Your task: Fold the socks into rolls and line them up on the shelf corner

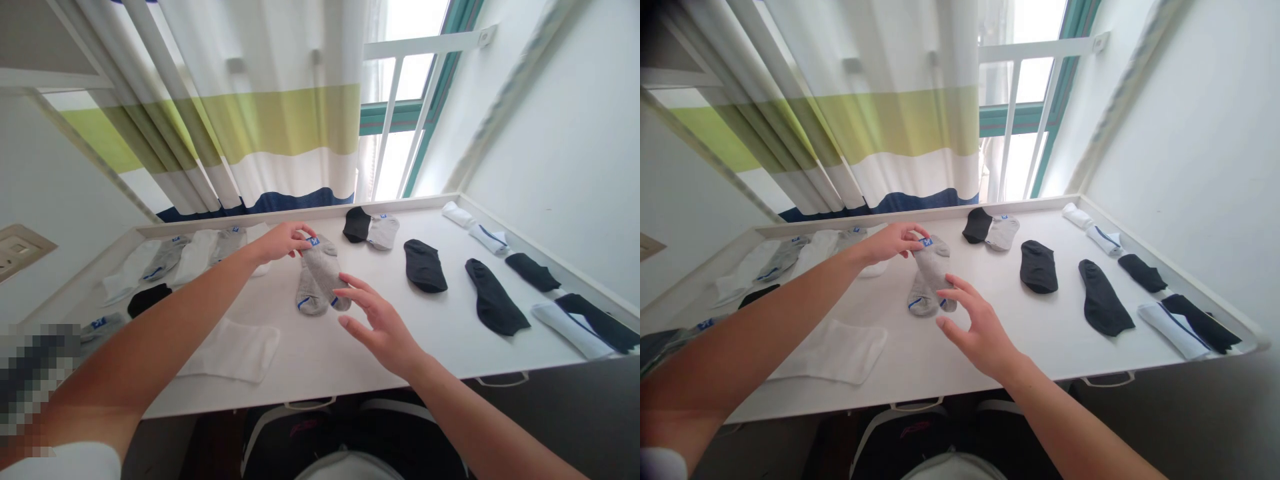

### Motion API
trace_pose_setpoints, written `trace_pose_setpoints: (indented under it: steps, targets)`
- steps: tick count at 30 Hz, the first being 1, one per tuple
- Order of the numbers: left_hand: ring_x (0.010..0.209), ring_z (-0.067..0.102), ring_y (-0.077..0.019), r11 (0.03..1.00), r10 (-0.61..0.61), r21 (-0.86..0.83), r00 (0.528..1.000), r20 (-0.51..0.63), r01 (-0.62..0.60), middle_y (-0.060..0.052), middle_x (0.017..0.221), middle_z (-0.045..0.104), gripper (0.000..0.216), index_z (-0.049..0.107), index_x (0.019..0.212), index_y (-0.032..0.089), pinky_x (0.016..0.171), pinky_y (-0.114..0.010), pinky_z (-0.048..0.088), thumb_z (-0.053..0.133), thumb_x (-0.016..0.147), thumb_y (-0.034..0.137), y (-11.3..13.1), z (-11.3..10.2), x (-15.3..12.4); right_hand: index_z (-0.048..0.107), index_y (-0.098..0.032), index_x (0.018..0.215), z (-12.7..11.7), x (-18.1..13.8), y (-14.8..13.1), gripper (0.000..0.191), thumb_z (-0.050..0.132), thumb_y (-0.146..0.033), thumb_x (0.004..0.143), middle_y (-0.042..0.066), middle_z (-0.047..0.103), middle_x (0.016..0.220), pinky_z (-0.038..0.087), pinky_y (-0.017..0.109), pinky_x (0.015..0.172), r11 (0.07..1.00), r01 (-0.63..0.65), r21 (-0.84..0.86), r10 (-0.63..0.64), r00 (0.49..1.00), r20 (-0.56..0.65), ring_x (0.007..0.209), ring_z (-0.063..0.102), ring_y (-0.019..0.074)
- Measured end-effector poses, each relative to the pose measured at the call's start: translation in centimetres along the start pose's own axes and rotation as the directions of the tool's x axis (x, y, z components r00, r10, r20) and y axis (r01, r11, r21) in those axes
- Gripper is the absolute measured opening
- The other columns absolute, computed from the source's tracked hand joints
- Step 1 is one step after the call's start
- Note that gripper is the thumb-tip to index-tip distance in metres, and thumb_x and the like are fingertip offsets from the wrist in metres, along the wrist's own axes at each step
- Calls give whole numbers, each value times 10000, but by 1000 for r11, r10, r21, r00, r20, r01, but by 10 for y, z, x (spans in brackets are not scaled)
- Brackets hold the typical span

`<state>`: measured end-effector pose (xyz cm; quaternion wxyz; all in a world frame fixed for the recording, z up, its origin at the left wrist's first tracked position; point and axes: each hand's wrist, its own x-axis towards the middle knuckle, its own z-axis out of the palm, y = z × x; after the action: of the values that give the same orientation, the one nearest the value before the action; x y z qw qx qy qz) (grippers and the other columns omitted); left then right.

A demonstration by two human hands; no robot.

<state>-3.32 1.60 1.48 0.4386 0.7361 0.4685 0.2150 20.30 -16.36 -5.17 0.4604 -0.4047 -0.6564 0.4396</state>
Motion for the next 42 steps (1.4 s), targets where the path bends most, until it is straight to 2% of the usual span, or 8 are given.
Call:
trace_pose_setpoints:
  steps: [5, 9, 14, 20, 24, 28, 33, 42]
  targets:
    - [762, 621, -172, 996, -90, 7, 996, -14, 90, -37, 823, 714, 544, 737, 1155, 154, 660, -291, 486, 837, 649, 328, -12, 4, 13, 657, -298, 1404, 19, -4, 8, 513, 701, -276, 894, 76, 472, 1631, 324, 535, 1259, 994, 16, -108, -9, 997, 70, 1510, 431, 289]
    - [793, 623, -179, 996, -89, -17, 995, -53, 88, -43, 835, 712, 522, 759, 1099, 160, 678, -293, 480, 860, 630, 366, -19, 9, 20, 688, -308, 1375, 33, -1, 15, 491, 732, -321, 886, 54, 491, 1619, 381, 507, 1233, 966, -98, 239, 88, 995, 55, 1499, 449, 279]
    - [747, 607, -154, 992, -105, -80, 991, -82, 99, -43, 832, 711, 517, 757, 1057, 163, 662, -277, 467, 887, 610, 387, -26, 10, 24, 756, -299, 1271, 43, 6, 2, 472, 820, -325, 804, 41, 621, 1505, 345, 469, 1257, 659, -207, 723, 260, 965, 40, 1457, 507, 267]
    - [762, 653, -156, 979, -118, -177, 990, -79, 102, -73, 949, 749, 520, 727, 1090, 174, 676, -287, 523, 884, 647, 395, -30, 7, 23, 754, -275, 1207, 38, 15, -20, 394, 734, -312, 815, 72, 626, 1482, 467, 497, 1139, 582, -144, 800, 296, 954, -43, 1361, 595, 311]
    - [656, 602, -127, 994, -110, -36, 988, -105, 107, -56, 877, 738, 421, 742, 1042, 162, 578, -247, 486, 840, 682, 358, -33, 10, 24, 692, -308, 1253, 41, 14, -11, 411, 666, -299, 843, 64, 592, 1483, 565, 410, 881, 808, -249, 533, 353, 930, -100, 1120, 693, 260]
    - [695, 629, -156, 988, -39, 144, 991, -124, 57, -65, 884, 750, 345, 760, 1040, 159, 560, -242, 479, 757, 738, 325, -39, 18, 32, 710, -266, 1190, 51, 7, -2, 335, 590, -200, 884, 81, 624, 1406, 509, 443, 966, 994, -68, -90, 69, 998, 11, 1182, 607, 253]
    - [780, 659, -183, 963, 35, 269, 983, -179, 15, -53, 860, 755, 256, 778, 959, 165, 727, -281, 526, 728, 729, 268, -47, 21, 44, 676, -222, 1270, 62, 2, 4, 354, 572, -178, 934, 121, 528, 1557, 453, 541, 1001, 736, 165, -656, -62, 982, 178, 1269, 507, 331]
    - [813, 679, -196, 932, 55, 363, 976, -209, 25, -49, 908, 769, 293, 799, 1000, 187, 799, -293, 536, 728, 724, 258, -55, 18, 44, 581, -227, 1381, 56, 15, 5, 483, 463, -91, 932, 108, 584, 1503, 440, 467, 901, 583, 59, -811, 8, 997, 79, 1155, 544, 309]
